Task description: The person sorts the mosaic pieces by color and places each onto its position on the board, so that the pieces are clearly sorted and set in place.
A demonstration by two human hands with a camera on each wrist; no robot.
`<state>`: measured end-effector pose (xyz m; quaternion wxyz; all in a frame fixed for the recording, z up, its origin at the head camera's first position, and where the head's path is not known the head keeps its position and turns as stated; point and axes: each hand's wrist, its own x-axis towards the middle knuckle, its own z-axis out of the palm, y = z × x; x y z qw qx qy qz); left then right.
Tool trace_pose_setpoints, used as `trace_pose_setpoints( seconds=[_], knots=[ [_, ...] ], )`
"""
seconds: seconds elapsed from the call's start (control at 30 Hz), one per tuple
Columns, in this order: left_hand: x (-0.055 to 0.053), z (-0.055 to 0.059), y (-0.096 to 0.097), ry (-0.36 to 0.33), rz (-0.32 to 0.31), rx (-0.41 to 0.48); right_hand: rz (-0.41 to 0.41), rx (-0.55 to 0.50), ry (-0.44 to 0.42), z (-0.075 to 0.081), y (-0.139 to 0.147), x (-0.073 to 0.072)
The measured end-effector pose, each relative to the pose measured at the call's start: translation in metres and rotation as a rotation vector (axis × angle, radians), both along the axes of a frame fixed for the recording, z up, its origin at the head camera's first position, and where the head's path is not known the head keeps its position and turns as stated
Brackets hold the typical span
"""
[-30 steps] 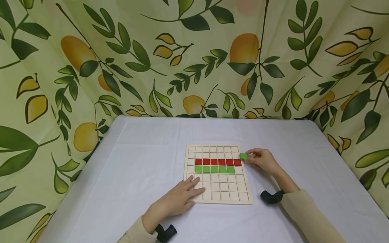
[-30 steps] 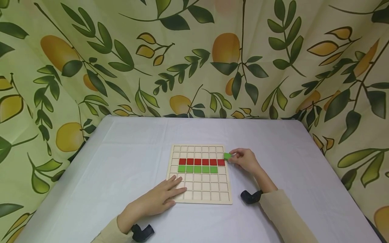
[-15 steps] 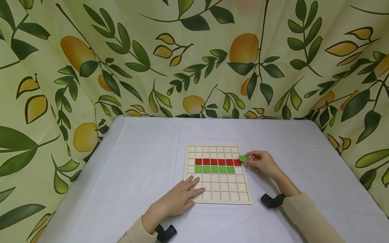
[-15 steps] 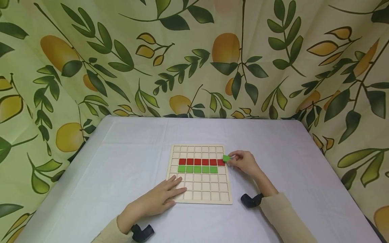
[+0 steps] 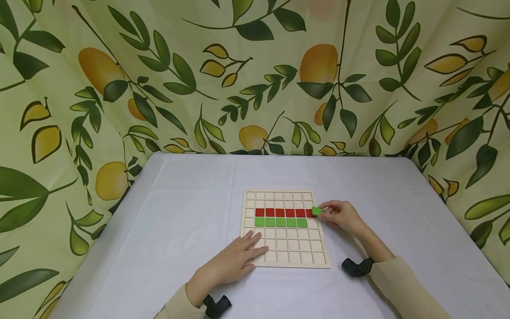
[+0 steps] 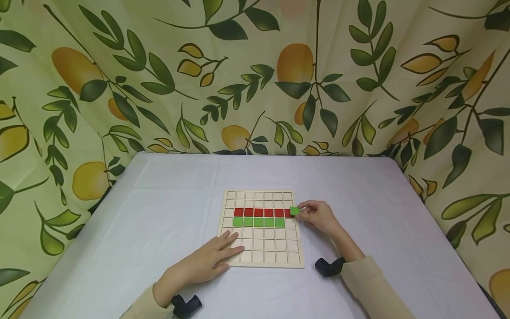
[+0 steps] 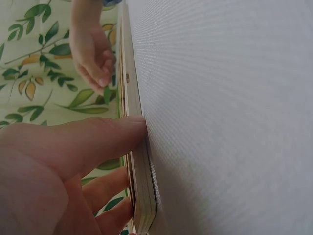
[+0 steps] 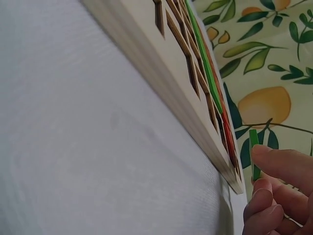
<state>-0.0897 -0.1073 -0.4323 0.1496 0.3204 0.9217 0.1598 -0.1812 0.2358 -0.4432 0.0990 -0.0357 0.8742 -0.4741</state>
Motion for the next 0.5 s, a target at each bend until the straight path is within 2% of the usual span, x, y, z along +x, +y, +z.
trace_pose_setpoints(
  seconds=[0.5],
  knots=[
    [0.0001, 0.0009, 0.0002, -0.002, -0.002, 0.004, 0.042, -0.033, -0.029, -0.004, -0.0022, 0.0066]
  ],
)
